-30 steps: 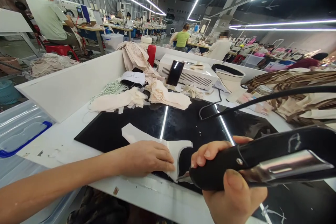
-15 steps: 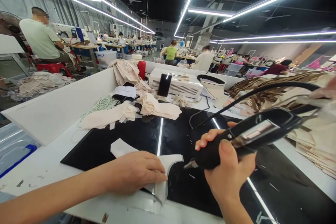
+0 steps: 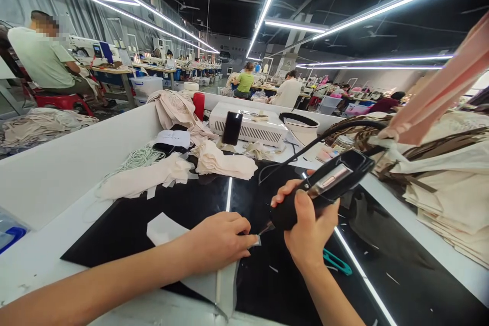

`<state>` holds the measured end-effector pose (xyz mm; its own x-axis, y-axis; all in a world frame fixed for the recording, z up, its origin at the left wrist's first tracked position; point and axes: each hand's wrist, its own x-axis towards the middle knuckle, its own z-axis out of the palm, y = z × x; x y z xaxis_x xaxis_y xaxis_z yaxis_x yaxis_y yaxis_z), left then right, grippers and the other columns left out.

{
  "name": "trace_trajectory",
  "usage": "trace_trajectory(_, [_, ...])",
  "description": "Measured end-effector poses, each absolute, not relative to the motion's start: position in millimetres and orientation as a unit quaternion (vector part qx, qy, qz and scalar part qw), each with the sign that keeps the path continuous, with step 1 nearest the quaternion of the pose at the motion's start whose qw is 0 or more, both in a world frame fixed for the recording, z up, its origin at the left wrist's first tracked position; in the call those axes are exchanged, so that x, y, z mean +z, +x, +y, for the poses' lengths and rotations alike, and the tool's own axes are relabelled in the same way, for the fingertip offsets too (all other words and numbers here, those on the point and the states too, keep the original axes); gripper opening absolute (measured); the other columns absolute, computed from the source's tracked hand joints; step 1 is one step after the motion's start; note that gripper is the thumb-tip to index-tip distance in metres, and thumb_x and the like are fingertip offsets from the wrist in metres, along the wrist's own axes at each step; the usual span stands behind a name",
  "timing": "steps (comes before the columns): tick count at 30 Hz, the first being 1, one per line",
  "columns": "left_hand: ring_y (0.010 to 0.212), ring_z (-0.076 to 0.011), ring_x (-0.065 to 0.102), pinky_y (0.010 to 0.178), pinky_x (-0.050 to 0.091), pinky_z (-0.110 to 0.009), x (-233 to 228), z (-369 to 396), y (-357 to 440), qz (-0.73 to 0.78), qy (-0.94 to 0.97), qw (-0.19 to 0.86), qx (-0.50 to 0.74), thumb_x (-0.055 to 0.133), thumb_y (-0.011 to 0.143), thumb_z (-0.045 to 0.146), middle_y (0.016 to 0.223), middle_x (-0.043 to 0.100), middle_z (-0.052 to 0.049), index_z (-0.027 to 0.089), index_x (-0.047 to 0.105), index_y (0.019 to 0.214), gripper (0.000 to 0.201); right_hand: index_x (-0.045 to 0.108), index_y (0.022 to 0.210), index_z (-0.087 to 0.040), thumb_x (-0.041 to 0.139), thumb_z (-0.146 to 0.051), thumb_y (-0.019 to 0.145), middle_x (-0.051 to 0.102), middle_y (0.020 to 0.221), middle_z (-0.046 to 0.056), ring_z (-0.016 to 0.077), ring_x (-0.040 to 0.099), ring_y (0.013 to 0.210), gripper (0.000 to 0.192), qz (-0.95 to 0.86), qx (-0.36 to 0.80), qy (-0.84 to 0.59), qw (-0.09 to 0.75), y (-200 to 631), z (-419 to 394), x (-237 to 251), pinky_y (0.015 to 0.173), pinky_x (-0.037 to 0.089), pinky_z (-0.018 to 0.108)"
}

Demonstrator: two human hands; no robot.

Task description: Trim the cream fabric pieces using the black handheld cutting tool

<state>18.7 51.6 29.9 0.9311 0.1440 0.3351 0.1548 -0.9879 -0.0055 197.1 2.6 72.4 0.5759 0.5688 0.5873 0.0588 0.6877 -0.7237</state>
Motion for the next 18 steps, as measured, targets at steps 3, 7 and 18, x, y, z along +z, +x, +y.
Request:
trace_trajectory(3, [0.096, -0.0227, 0.065, 0.09, 0.057, -0.036, 24, 51, 18, -0.081, -0.983, 0.017, -0.166, 0.072, 0.1, 0.032, 0.105, 0.066, -0.006, 0.019, 0.069, 0.12, 0.023, 0.06, 0.127, -0.029, 0.076, -0.033, 0.092, 0.068, 0.08, -0.006, 0.0134, 0.062, 0.061, 0.039, -0.435, 0.159, -0.361, 0.809, 197, 2, 72, 0.053, 0.057, 0.029])
trace_trajectory(7, [0.099, -0.0217, 0.065, 0.095, 0.055, -0.036, 19, 51, 15, -0.08, -0.979, 0.016, -0.188, 0.073, 0.099, 0.029, 0.11, 0.067, -0.005, 0.017, 0.068, 0.114, 0.02, 0.059, 0.127, -0.028, 0.076, -0.032, 0.092, 0.068, 0.081, -0.006, 0.0137, 0.062, 0.061, 0.039, -0.433, 0.167, -0.361, 0.809, 197, 1, 71, 0.054, 0.057, 0.03])
trace_trajectory(18, [0.097, -0.02, 0.065, 0.094, 0.053, -0.034, 14, 51, 15, -0.066, -0.972, 0.027, -0.226, 0.069, 0.102, 0.025, 0.103, 0.067, -0.004, 0.016, 0.066, 0.112, 0.014, 0.059, 0.122, -0.028, 0.078, -0.032, 0.089, 0.068, 0.079, -0.005, 0.0138, 0.062, 0.059, 0.039, -0.421, 0.171, -0.362, 0.814, 193, 2, 73, 0.052, 0.057, 0.029])
